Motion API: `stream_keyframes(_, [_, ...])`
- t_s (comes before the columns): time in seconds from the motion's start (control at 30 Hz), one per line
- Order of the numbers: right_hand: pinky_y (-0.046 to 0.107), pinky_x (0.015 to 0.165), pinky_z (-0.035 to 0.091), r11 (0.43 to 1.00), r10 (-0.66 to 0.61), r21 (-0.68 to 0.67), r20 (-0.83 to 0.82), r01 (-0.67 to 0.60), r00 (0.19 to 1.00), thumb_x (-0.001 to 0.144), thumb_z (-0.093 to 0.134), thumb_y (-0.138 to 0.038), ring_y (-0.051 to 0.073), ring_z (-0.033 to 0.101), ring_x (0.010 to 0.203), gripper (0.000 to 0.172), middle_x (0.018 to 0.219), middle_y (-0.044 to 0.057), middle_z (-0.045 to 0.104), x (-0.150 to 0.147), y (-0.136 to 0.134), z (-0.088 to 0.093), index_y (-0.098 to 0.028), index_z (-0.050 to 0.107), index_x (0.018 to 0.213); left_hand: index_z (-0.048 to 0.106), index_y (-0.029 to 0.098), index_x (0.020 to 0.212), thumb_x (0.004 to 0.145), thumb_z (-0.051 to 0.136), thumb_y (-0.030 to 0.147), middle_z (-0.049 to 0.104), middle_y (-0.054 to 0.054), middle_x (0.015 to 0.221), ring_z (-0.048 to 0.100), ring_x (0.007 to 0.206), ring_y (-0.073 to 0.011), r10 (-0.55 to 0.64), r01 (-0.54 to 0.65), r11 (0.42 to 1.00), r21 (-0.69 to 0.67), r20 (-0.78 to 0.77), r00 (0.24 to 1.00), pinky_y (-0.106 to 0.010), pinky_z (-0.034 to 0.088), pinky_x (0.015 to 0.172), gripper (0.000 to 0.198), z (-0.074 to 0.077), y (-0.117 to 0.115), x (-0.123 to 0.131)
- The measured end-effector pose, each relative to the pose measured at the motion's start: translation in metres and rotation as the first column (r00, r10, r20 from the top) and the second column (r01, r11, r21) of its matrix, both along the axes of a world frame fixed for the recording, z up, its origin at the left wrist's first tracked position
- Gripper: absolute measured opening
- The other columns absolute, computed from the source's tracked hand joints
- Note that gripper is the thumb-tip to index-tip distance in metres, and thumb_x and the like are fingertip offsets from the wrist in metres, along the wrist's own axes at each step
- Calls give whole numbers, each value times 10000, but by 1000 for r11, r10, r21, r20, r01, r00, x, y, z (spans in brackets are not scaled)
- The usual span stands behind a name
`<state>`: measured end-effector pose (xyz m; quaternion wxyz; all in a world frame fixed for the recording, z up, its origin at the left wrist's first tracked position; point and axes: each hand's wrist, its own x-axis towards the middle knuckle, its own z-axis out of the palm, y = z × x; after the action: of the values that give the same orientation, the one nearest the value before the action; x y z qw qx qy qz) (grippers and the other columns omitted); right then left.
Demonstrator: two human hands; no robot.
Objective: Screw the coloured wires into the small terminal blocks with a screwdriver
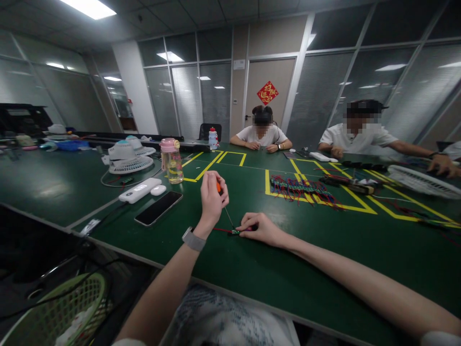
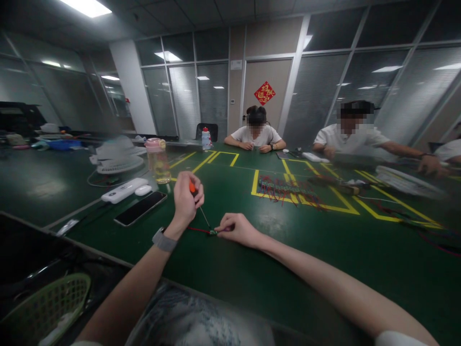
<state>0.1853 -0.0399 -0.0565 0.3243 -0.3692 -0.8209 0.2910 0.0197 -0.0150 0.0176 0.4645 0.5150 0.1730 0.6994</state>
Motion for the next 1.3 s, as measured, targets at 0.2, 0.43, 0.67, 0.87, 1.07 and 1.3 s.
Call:
stream_keyframes(0.2, [226, 579, 417, 998, -20, -52, -26, 19, 999, 727, 699, -267, 107, 529, 648, 167, 788, 31, 605, -2, 0, 1, -166, 752, 848, 395, 204, 792, 913, 371, 475, 361, 72, 623, 285, 359, -14, 42, -41, 999, 16, -63, 997, -108, 224, 281, 298, -10, -8, 13])
stream_keyframes(0.43, [219, 559, 409, 997, -16, -78, -52, 12, 999, 728, 695, -283, 99, 521, 628, 169, 783, 31, 598, -3, 0, 0, -149, 748, 816, 398, 200, 796, 916, 367, 467, 361, 72, 627, 292, 363, -13, 65, -60, 997, 47, -106, 992, -110, 241, 285, 295, -14, -12, 21])
stream_keyframes(0.67, [225, 564, 406, 997, -12, -71, -51, 9, 999, 729, 694, -294, 102, 516, 636, 181, 785, 32, 602, -3, 0, 1, -157, 749, 834, 398, 201, 789, 916, 371, 461, 362, 72, 630, 293, 366, -12, 68, -63, 997, 55, -114, 991, -108, 240, 291, 291, -14, -13, 21])
stream_keyframes(0.87, [223, 554, 397, 998, -21, -66, -52, 18, 998, 729, 694, -280, 102, 514, 636, 167, 786, 30, 605, -3, 0, 0, -158, 748, 829, 405, 204, 800, 914, 375, 464, 364, 71, 629, 294, 367, -12, 84, -77, 995, 63, -117, 990, -108, 238, 295, 285, -15, -13, 22])
stream_keyframes(1.07, [224, 561, 403, 999, -40, -35, -33, 39, 999, 728, 688, -242, 106, 521, 642, 145, 781, 29, 606, -4, -2, -1, -153, 738, 830, 411, 222, 855, 919, 373, 447, 376, 68, 657, 283, 375, -13, 7, 2, 998, 55, -147, 989, -109, 215, 307, 237, -16, -14, 23])
stream_keyframes(1.3, [241, 614, 436, 971, -165, 187, 77, 148, 983, 731, 636, -149, 122, 538, 662, 138, 763, 21, 603, -9, -14, -3, -170, 689, 857, 456, 211, 895, 916, 372, 431, 425, 51, 692, 315, 411, -16, -181, 200, 979, 38, -281, 942, -112, 247, 344, 237, -13, -17, 22])
